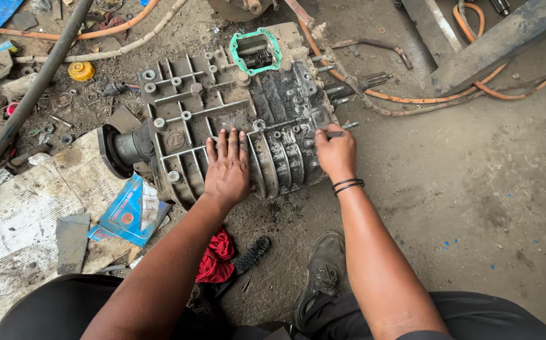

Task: The person uses a small metal scraper to remove grime and carbon deposits from the cooling fins and surface of a large engine block. The person holds the engine steady with one hand while scraping with the other, working methodically across the metal surface.

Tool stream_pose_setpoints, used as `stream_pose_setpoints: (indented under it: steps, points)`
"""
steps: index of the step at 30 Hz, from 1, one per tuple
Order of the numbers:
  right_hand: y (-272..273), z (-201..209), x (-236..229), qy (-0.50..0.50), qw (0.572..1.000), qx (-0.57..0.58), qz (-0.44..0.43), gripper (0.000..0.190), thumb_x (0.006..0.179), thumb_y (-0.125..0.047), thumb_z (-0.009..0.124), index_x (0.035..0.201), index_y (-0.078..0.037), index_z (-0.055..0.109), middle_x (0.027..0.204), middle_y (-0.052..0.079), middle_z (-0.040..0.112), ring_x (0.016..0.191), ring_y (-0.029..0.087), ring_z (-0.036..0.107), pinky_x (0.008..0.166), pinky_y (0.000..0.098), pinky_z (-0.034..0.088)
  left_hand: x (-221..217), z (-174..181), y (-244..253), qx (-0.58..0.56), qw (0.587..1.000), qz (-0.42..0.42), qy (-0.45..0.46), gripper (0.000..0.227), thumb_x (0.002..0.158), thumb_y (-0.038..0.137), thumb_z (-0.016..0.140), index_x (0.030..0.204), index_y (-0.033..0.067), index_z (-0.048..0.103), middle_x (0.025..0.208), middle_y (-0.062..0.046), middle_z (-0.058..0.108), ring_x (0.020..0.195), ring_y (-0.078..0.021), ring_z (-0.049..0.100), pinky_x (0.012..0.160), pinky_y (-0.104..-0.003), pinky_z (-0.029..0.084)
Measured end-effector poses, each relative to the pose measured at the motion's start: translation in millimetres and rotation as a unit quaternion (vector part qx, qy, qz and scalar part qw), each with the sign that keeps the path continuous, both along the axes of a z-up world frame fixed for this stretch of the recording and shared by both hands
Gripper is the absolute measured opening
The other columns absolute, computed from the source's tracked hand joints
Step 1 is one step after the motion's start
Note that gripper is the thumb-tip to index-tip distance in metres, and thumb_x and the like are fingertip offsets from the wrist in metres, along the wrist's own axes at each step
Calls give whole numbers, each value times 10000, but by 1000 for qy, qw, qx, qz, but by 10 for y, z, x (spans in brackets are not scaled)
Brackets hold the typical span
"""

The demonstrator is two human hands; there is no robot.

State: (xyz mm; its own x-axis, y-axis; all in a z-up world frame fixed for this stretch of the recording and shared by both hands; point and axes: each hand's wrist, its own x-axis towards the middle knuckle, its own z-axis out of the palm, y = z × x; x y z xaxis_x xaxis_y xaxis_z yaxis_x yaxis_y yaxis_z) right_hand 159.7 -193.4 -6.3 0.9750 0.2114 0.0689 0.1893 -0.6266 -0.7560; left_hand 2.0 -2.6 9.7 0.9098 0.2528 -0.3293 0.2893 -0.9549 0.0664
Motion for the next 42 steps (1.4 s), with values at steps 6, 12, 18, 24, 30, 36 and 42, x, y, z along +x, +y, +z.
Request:
stream_pose_setpoints:
  steps: [6, 12, 18, 24, 30, 36, 42]
  points:
    - [-138, -211, -39, 76, 989, 120, 49, 180, 984, -138, 612, 973, 7, 717, 685, 37, 703, 526, 115, 638, 509, 289, 515, -15, -41, 11, 3, 1000, 1, -21, 1196, 831, 492, 758, 1613, -8, 4, 1699, -217, 33, 1566, -398, -19, 1237, -577, -12]
    - [-377, -85, 48, 94, 992, 44, 69, 209, 1016, -163, 628, 952, 13, 721, 709, 39, 684, 557, 99, 603, 510, 299, 493, -17, -53, 6, 13, 1000, -1, -26, 1176, 830, 456, 759, 1616, -6, 15, 1697, -212, 51, 1566, -392, -4, 1235, -570, -6]
    - [-232, -67, -79, 75, 995, 37, 56, 165, 995, -165, 624, 1008, -35, 724, 713, 30, 706, 557, 98, 646, 538, 287, 525, 9, -78, 11, 22, 999, -3, -28, 1135, 860, 422, 724, 1612, -12, -6, 1694, -223, 45, 1562, -396, -5, 1235, -573, -6]
    - [-164, -75, -109, -98, 985, -96, 108, 167, 975, -178, 702, 991, -23, 761, 730, 72, 723, 630, 129, 634, 590, 306, 493, 31, -126, 18, 39, 999, -12, -14, 1103, 877, 380, 701, 1614, -8, -22, 1687, -233, 23, 1548, -406, -19, 1215, -577, -16]
    - [-292, -9, 41, 117, 993, 13, -16, 186, 972, -255, 672, 1022, -79, 705, 782, 63, 730, 659, 206, 674, 610, 400, 549, -1, -101, 19, 9, 999, 0, -34, 1156, 833, 439, 751, 1612, -9, 24, 1691, -218, 60, 1560, -397, -3, 1234, -577, -1]
    - [-381, -189, -60, -171, 980, -87, 45, 195, 968, -238, 736, 950, -44, 749, 749, 105, 712, 664, 233, 648, 627, 401, 532, -17, -145, 31, 4, 998, -4, -56, 1183, 806, 457, 777, 1604, -32, 54, 1678, -243, 90, 1554, -417, 16, 1229, -593, 9]
    - [-392, -168, -43, -69, 995, -77, 10, 198, 998, -261, 667, 941, -86, 738, 732, 57, 711, 615, 223, 668, 591, 401, 513, -24, -146, 40, 9, 998, -6, -59, 1186, 807, 452, 779, 1614, -31, 56, 1679, -243, 98, 1555, -415, 23, 1230, -593, 15]
